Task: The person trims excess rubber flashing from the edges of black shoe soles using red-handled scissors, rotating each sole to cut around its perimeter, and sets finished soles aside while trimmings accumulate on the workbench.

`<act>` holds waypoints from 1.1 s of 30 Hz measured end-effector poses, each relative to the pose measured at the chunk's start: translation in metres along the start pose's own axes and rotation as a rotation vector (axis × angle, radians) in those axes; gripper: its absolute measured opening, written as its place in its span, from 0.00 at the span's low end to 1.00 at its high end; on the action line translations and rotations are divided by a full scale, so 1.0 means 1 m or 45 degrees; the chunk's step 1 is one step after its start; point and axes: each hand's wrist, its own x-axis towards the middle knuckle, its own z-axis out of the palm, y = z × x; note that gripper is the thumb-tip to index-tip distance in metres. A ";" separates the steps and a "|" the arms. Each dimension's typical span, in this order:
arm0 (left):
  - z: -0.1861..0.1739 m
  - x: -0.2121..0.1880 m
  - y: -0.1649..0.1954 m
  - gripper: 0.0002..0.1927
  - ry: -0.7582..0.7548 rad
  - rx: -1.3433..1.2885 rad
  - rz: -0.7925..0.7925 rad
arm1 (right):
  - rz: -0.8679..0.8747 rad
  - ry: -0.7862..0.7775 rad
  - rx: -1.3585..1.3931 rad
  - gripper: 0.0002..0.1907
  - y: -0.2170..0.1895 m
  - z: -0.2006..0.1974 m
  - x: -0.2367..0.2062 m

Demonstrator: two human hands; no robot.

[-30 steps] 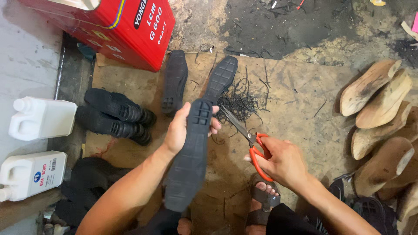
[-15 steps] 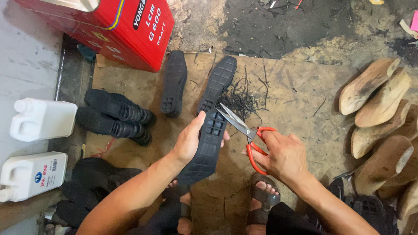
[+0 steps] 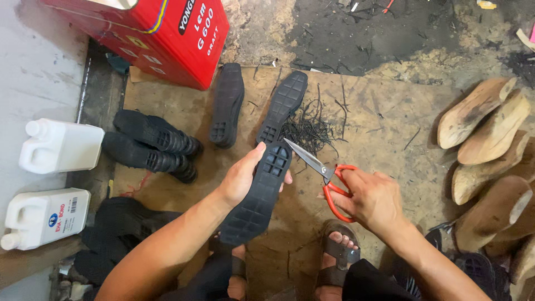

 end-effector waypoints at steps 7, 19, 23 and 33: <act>0.001 0.002 0.005 0.31 -0.084 0.031 -0.127 | -0.109 0.041 0.006 0.24 0.003 -0.013 0.003; -0.034 -0.008 0.069 0.33 0.568 0.809 1.018 | 0.211 -0.053 0.106 0.20 0.011 -0.003 -0.001; -0.063 0.004 0.054 0.26 1.078 1.679 1.047 | 0.240 -0.092 0.175 0.23 0.006 -0.002 0.001; -0.090 0.002 0.021 0.26 1.180 1.881 0.409 | 0.302 -0.159 0.204 0.22 0.001 0.003 0.003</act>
